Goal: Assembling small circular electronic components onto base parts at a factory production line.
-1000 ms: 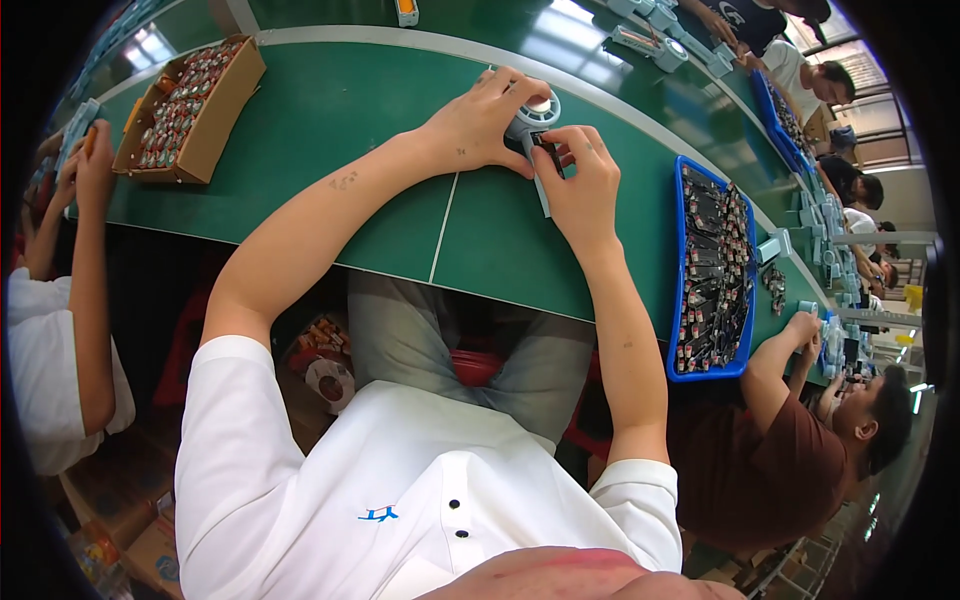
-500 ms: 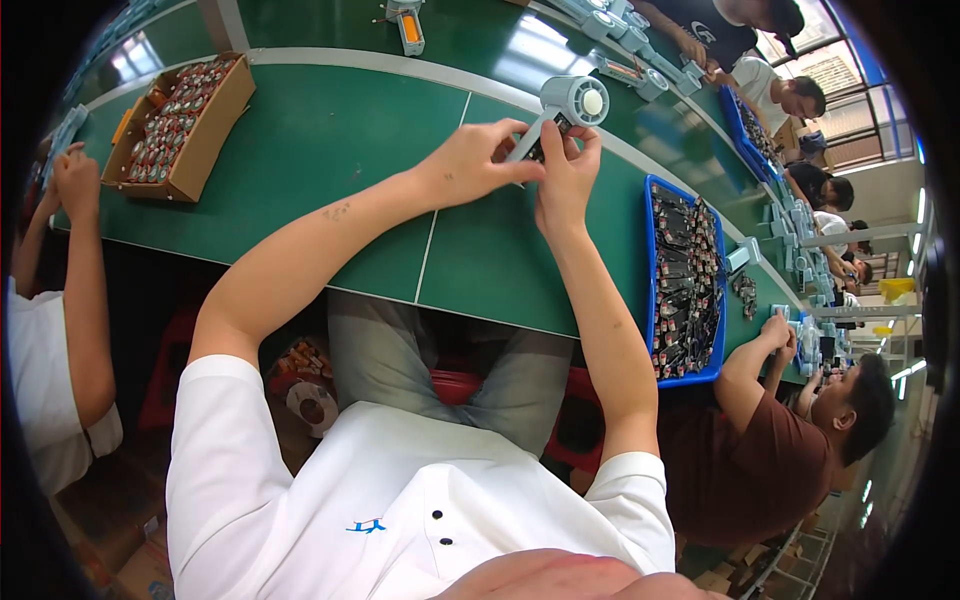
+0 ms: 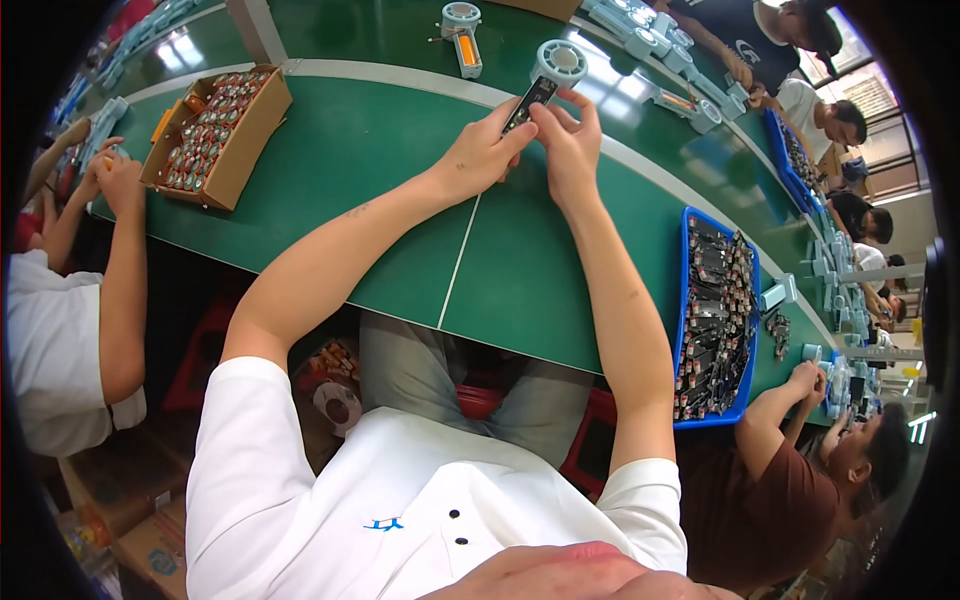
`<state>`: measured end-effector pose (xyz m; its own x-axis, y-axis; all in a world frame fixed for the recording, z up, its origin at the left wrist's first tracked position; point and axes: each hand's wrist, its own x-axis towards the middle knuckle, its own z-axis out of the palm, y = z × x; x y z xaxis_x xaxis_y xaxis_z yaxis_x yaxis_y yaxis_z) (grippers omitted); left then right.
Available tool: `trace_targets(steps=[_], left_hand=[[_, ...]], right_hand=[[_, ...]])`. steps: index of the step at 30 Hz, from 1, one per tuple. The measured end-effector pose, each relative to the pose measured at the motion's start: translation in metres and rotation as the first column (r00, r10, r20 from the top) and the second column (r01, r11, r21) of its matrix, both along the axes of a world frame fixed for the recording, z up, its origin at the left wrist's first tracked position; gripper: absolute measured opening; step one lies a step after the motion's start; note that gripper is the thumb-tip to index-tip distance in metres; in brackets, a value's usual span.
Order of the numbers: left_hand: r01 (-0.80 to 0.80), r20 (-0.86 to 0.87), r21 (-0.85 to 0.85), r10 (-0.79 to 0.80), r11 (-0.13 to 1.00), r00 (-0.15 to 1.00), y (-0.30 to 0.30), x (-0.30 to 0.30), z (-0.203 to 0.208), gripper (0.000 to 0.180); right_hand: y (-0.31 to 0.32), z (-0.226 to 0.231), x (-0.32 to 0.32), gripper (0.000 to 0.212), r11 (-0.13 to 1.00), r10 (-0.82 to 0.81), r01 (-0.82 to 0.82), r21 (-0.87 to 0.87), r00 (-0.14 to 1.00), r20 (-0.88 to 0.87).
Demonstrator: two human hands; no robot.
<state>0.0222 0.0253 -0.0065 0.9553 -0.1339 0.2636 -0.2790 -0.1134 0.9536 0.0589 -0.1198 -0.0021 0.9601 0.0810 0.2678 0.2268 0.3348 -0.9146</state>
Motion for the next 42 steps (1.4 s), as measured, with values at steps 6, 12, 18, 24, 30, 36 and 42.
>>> trace_targets(steps=[6, 12, 18, 24, 30, 36, 42], left_hand=[[-0.373, 0.223, 0.602, 0.299, 0.707, 0.928, 0.030, 0.017, 0.014, 0.052], [-0.362, 0.229, 0.897, 0.435, 0.254, 0.871, 0.018, 0.073, 0.044, 0.071], [-0.232, 0.157, 0.965, 0.444, 0.119, 0.882, 0.011, 0.127, 0.039, 0.067], [-0.368, 0.238, 0.900, 0.447, 0.232, 0.863, 0.011, 0.108, 0.050, 0.054], [-0.419, 0.388, 0.877, 0.169, 0.234, 0.906, -0.042, -0.026, 0.034, 0.050], [-0.307, 0.306, 0.917, 0.046, 0.253, 0.951, -0.077, -0.081, 0.029, 0.059], [-0.205, 0.222, 0.833, 0.029, 0.514, 0.975, -0.045, -0.079, 0.052, 0.065]], right_hand=[[-0.029, 0.026, 0.055, 0.033, 0.878, -0.207, 0.165, -0.450, 0.977, -0.046], [-0.079, 0.028, 0.147, 0.028, 0.205, -0.295, 0.271, -0.941, 0.934, 0.204], [-0.108, 0.084, 0.124, 0.030, -0.002, -0.020, 0.323, -0.946, 0.946, 0.323], [-0.251, 0.136, 0.051, 0.021, -0.203, 0.229, 0.136, -0.970, 0.969, 0.088], [-0.301, 0.087, -0.011, 0.031, -0.051, 0.062, -0.019, -0.999, 0.998, -0.023], [-0.317, 0.056, -0.008, 0.030, -0.046, 0.250, 0.299, -0.953, 0.927, 0.279], [-0.287, 0.081, -0.035, 0.026, -0.060, 0.068, 0.373, -0.926, 0.927, 0.369]])
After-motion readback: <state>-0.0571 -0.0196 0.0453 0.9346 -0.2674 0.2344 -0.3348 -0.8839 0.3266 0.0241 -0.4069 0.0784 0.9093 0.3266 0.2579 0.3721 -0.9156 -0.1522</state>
